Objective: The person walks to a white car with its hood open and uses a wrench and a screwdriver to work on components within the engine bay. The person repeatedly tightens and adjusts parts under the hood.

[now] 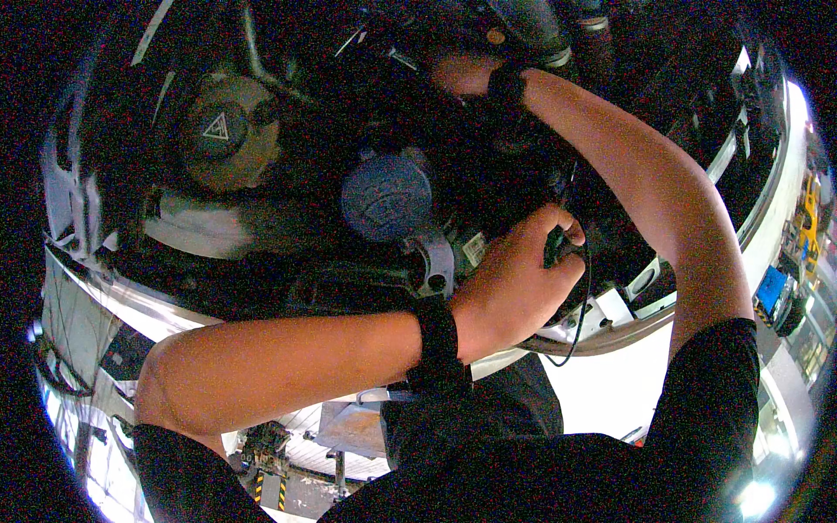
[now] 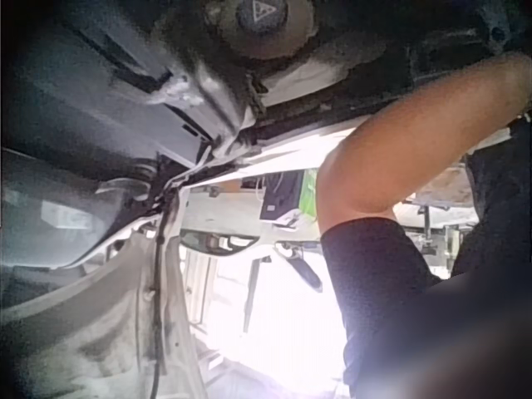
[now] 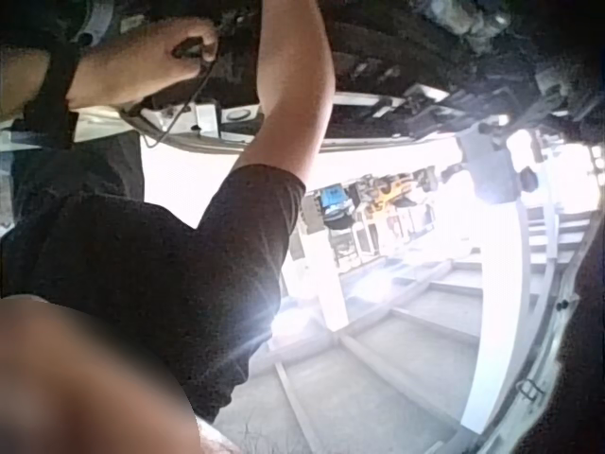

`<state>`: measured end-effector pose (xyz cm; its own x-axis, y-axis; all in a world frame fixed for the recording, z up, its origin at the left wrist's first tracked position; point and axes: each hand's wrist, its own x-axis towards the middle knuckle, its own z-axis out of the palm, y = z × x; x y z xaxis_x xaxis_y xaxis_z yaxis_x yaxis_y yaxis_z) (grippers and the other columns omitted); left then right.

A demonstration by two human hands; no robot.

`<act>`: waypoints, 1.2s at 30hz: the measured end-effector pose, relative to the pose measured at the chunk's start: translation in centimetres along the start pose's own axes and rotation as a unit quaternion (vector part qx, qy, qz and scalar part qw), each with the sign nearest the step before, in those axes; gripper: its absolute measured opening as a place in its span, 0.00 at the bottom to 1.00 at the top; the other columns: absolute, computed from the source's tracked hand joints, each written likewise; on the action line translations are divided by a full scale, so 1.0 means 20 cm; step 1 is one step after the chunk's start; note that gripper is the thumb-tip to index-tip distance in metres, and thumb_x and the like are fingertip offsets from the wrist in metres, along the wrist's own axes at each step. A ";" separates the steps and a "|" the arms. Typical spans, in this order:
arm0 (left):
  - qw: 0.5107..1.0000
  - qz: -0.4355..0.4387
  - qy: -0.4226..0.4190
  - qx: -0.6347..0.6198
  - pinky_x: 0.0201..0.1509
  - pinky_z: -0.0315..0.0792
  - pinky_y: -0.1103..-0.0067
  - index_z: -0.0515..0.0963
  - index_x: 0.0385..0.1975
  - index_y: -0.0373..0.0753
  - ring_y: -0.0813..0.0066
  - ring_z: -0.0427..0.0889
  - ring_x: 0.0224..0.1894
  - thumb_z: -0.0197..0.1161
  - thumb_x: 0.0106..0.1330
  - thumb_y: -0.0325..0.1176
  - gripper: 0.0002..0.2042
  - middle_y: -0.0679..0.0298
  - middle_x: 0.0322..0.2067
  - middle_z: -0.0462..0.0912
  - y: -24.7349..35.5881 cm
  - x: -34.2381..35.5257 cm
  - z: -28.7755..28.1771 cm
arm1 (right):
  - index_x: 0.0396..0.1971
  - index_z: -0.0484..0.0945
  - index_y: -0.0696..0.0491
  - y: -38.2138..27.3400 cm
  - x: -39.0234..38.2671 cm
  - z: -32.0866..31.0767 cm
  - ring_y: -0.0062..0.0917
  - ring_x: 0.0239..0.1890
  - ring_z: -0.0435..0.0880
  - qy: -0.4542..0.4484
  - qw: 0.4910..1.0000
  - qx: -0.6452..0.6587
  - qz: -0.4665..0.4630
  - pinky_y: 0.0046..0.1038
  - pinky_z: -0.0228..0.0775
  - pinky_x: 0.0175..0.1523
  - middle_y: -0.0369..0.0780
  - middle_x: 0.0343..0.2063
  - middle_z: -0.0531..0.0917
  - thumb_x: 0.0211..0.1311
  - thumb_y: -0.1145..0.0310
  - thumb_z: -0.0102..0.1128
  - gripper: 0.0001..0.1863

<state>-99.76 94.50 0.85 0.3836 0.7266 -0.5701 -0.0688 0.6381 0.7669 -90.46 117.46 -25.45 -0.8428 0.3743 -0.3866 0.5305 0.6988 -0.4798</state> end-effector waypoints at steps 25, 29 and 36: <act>0.999 0.041 0.027 0.004 0.39 0.75 0.57 0.72 0.46 0.36 0.42 0.85 0.35 0.62 0.66 0.32 0.12 0.42 0.29 0.82 -0.03 -0.01 0.03 | 0.61 0.79 0.53 -0.17 -0.05 -0.11 0.34 0.60 0.82 0.014 0.967 0.232 0.103 0.35 0.71 0.65 0.46 0.58 0.83 0.76 0.63 0.46 0.21; 0.999 -0.023 -0.022 0.005 0.46 0.73 0.66 0.73 0.46 0.37 0.59 0.81 0.39 0.62 0.67 0.31 0.11 0.51 0.34 0.79 -0.01 0.00 0.03 | 0.61 0.79 0.53 -0.13 -0.02 -0.01 0.33 0.59 0.82 0.019 0.980 0.178 0.084 0.34 0.73 0.62 0.46 0.56 0.84 0.76 0.63 0.45 0.21; 0.999 -0.037 -0.025 -0.002 0.45 0.73 0.66 0.73 0.46 0.36 0.60 0.81 0.39 0.61 0.67 0.31 0.11 0.51 0.34 0.79 0.05 -0.01 -0.05 | 0.64 0.74 0.54 -0.03 -0.01 -0.05 0.36 0.62 0.80 -0.025 0.971 0.231 0.058 0.37 0.71 0.67 0.48 0.62 0.78 0.77 0.66 0.44 0.21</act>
<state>-100.84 95.16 1.48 0.4325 0.6639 -0.6101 -0.0426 0.6910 0.7216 -90.70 117.60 -24.27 -0.7761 0.3955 -0.4912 0.6150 0.3022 -0.7283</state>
